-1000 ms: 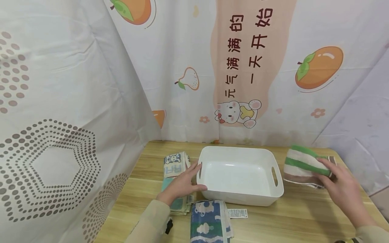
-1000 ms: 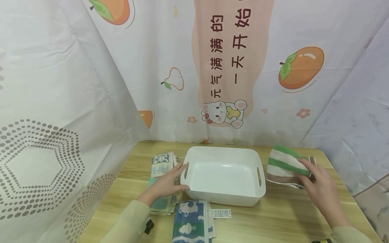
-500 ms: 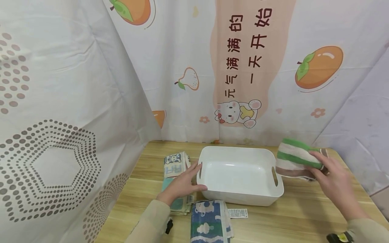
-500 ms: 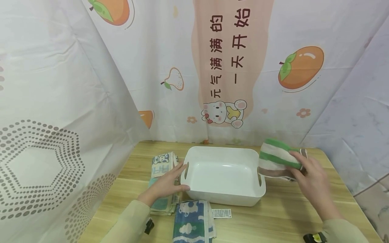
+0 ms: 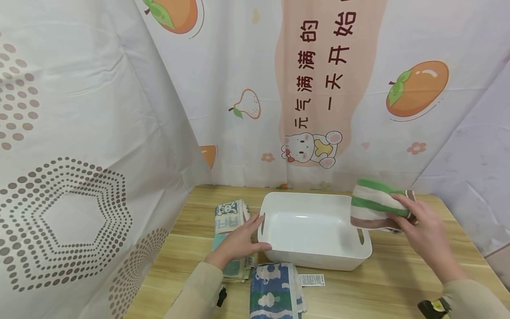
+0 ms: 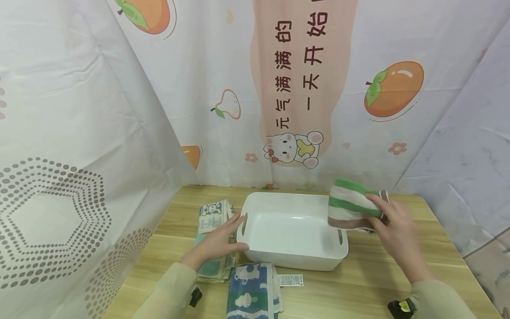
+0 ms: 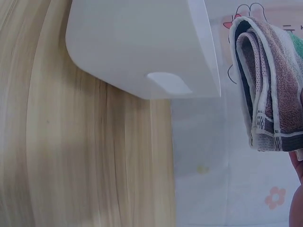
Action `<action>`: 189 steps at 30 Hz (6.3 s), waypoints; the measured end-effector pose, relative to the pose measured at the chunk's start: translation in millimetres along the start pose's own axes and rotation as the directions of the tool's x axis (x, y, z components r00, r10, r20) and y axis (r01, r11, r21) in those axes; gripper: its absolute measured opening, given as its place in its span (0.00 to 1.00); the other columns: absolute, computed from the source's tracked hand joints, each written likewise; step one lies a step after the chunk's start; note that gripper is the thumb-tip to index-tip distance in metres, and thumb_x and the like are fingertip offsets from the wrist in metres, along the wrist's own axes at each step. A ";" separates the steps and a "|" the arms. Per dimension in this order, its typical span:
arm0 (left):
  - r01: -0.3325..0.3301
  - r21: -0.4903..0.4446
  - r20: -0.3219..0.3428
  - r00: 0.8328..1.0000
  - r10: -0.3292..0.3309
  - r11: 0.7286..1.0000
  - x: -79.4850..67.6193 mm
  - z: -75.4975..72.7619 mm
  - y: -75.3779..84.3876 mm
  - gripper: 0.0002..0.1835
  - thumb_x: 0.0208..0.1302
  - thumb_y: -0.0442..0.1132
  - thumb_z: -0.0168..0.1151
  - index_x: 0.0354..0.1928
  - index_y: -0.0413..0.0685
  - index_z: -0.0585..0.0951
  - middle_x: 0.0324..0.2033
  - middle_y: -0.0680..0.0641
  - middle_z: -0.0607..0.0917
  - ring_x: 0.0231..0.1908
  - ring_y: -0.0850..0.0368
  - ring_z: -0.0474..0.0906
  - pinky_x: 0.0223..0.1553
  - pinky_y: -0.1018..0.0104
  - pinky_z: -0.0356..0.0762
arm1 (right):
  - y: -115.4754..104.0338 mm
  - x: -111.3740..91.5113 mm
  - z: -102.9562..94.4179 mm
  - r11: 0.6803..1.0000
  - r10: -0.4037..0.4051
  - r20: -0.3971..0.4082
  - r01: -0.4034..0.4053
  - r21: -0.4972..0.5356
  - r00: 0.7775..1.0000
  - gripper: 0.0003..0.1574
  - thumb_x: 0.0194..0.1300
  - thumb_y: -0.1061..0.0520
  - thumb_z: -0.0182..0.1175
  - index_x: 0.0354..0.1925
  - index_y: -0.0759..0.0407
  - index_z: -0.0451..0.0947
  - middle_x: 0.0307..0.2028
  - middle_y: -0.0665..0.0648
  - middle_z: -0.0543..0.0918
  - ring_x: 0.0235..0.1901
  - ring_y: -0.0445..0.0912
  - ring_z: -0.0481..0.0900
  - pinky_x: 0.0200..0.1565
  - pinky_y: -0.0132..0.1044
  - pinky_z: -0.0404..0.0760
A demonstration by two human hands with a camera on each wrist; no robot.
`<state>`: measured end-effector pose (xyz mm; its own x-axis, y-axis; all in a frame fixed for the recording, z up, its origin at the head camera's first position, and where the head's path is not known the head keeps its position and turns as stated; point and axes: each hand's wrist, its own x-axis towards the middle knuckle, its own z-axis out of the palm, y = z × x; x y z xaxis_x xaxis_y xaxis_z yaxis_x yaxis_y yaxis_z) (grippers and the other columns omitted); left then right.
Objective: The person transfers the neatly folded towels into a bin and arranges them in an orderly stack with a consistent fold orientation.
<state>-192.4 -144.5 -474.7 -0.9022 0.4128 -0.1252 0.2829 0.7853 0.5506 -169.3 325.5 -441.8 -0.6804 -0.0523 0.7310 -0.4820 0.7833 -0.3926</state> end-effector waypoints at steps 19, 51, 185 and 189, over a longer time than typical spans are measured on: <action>-0.087 0.080 -0.085 0.992 0.094 0.993 6.5 -16.6 16.1 0.47 0.66 0.72 0.57 0.81 0.60 0.57 0.81 0.53 0.49 0.78 0.41 0.51 0.73 0.38 0.59 | -18.4 10.3 20.7 0.995 -0.087 -0.004 0.087 0.042 0.996 0.30 0.56 0.57 0.75 0.57 0.58 0.83 0.38 0.62 0.80 0.36 0.28 0.65 0.32 0.23 0.68; -0.310 -0.277 -0.160 0.948 0.274 0.909 49.8 -3.8 100.7 0.40 0.73 0.54 0.62 0.80 0.75 0.53 0.75 0.55 0.66 0.62 0.50 0.78 0.61 0.51 0.78 | -63.2 18.0 54.1 0.991 -0.106 0.074 0.099 0.092 0.992 0.41 0.43 0.74 0.78 0.58 0.56 0.82 0.41 0.60 0.81 0.32 0.39 0.72 0.32 0.20 0.70; -0.218 -0.655 -0.211 0.972 0.102 0.723 63.9 -7.9 92.3 0.40 0.70 0.34 0.66 0.76 0.78 0.65 0.73 0.52 0.66 0.58 0.40 0.79 0.49 0.56 0.85 | -74.2 40.2 68.7 0.463 0.276 0.716 -0.742 0.485 0.641 0.47 0.76 0.50 0.60 0.79 0.66 0.48 0.62 0.68 0.75 0.50 0.40 0.83 0.52 0.36 0.84; -0.182 -0.723 -0.183 0.981 0.069 0.666 65.7 -10.2 93.0 0.45 0.69 0.32 0.66 0.77 0.82 0.60 0.74 0.48 0.63 0.60 0.40 0.78 0.47 0.54 0.86 | -74.5 44.2 68.5 0.464 0.277 0.720 -0.744 0.480 0.637 0.47 0.76 0.51 0.60 0.79 0.66 0.48 0.61 0.68 0.75 0.49 0.40 0.83 0.51 0.37 0.84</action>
<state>-228.7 -49.0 -423.3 -0.9249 0.3745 0.0660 0.1169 0.1147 0.9865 -201.3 222.4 -418.5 -0.9639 -0.2625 -0.0447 0.0176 0.1046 -0.9944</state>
